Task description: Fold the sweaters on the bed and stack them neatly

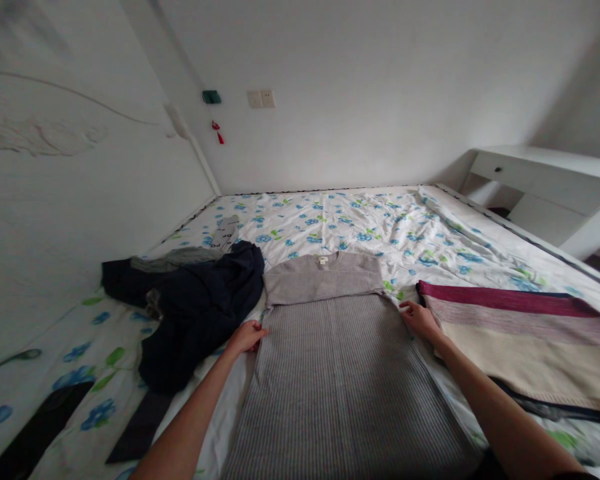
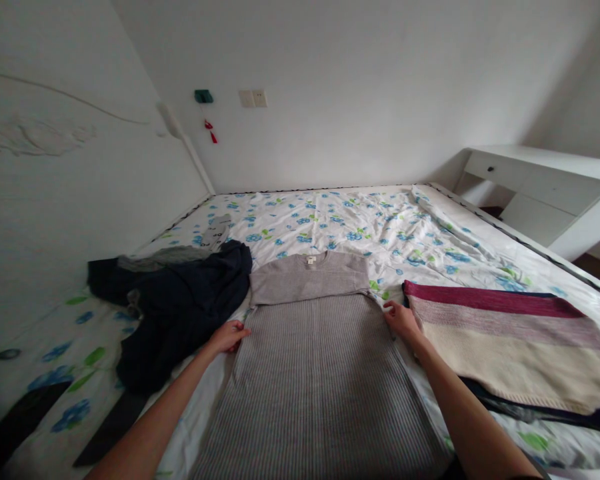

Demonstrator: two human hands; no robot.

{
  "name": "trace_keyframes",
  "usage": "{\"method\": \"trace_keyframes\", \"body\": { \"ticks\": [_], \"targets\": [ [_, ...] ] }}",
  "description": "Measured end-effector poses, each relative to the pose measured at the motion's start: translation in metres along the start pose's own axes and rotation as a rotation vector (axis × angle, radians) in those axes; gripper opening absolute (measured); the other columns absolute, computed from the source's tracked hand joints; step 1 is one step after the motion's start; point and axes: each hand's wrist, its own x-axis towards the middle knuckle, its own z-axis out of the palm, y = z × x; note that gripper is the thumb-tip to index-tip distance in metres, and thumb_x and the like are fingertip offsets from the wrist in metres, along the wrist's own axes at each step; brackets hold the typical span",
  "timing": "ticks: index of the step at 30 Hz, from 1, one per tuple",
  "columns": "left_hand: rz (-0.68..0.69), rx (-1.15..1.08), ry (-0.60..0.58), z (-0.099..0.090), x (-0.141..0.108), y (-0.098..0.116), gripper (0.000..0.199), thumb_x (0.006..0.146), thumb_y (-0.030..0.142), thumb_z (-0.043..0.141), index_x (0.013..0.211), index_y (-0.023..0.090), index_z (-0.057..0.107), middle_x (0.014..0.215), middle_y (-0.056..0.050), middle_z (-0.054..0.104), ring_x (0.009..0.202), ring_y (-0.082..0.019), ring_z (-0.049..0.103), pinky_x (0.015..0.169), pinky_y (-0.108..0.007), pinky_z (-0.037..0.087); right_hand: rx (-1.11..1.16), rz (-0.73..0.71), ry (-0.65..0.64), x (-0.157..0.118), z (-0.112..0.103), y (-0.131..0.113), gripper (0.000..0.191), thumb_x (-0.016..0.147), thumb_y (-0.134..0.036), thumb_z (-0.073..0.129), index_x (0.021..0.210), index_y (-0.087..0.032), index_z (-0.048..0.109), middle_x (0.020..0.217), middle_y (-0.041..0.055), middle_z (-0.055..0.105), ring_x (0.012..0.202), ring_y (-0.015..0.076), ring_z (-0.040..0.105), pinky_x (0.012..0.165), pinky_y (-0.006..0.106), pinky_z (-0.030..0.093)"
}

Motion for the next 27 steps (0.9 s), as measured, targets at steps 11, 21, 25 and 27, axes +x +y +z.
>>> {"method": "trace_keyframes", "body": {
  "ticks": [11,21,25,27],
  "targets": [
    [0.007,0.201,0.371,0.016,0.019,0.035,0.044,0.104,0.059,0.065,0.128,0.024,0.076,0.12,-0.012,0.089,0.109,-0.034,0.083,0.076,-0.031,0.05,0.041,-0.115,0.227,0.022,0.028,-0.015,0.044,0.103,-0.036,0.073,0.144,-0.021,0.073,0.148,0.014,0.073,0.122,0.0267,0.077,0.109,0.033,0.055],
    [-0.066,-0.02,0.509,0.022,0.036,0.026,0.027,0.102,0.03,0.065,0.124,0.02,0.077,0.122,-0.014,0.088,0.11,-0.031,0.082,0.083,-0.031,0.052,-0.092,-0.33,0.142,0.025,0.034,-0.03,0.039,0.112,-0.021,0.054,0.141,-0.025,0.08,0.135,0.0122,0.077,0.131,0.029,0.066,0.122,0.036,0.048],
    [-0.065,-0.078,0.486,0.019,0.039,0.023,0.033,0.099,0.029,0.066,0.129,0.021,0.078,0.111,-0.013,0.088,0.102,-0.03,0.081,0.08,-0.03,0.052,-0.175,-0.349,0.156,0.02,0.04,-0.036,0.04,0.113,-0.023,0.053,0.14,-0.026,0.083,0.133,0.0134,0.078,0.131,0.0288,0.066,0.12,0.034,0.05],
    [-0.037,-0.173,0.444,0.017,0.041,0.021,0.04,0.097,0.03,0.069,0.134,0.02,0.077,0.107,-0.011,0.087,0.096,-0.027,0.08,0.077,-0.029,0.052,-0.131,-0.277,0.177,0.021,0.04,-0.04,0.04,0.117,-0.035,0.049,0.13,-0.024,0.086,0.131,0.0134,0.08,0.128,0.0284,0.069,0.116,0.033,0.052]
  ]
}}
